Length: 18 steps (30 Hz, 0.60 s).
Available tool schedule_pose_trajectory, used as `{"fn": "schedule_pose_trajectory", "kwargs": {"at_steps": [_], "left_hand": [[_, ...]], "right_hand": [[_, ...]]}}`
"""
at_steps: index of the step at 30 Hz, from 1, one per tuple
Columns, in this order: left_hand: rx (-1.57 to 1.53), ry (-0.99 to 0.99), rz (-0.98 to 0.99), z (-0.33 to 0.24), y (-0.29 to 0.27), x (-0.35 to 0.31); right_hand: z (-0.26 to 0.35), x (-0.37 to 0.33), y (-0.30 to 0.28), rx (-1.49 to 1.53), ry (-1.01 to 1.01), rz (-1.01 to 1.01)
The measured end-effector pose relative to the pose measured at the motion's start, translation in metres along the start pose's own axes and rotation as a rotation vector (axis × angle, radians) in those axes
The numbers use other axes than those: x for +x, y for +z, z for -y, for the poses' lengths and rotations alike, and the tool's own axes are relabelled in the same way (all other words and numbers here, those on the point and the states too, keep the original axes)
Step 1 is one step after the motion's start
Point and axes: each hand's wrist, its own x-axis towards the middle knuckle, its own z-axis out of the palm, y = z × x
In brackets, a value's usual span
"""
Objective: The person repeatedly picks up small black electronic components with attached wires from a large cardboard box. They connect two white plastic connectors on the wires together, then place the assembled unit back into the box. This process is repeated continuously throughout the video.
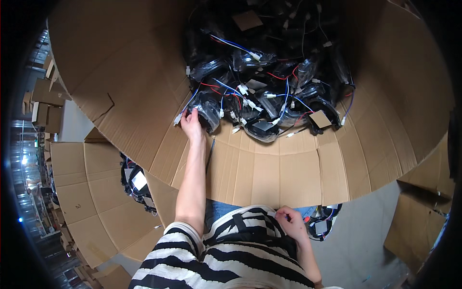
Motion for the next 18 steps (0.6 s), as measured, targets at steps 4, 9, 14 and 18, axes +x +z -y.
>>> {"fn": "schedule_pose_trajectory", "kwargs": {"at_steps": [4, 9, 14, 18], "left_hand": [[0.140, 0.028, 0.027, 0.008, 0.004, -0.020], [0.761, 0.366, 0.599, 0.054, -0.008, -0.102], [0.617, 0.272, 0.490, 0.062, -0.005, -0.105], [0.669, 0.135, 0.361, 0.072, 0.000, -0.067]], "right_hand": [[-0.004, 0.004, 0.004, 0.030, -0.008, -0.001], [0.001, 0.008, 0.007, 0.047, -0.026, 0.001], [0.005, 0.007, 0.006, 0.014, 0.012, 0.026], [0.007, 0.008, 0.007, 0.007, 0.023, 0.039]]}}
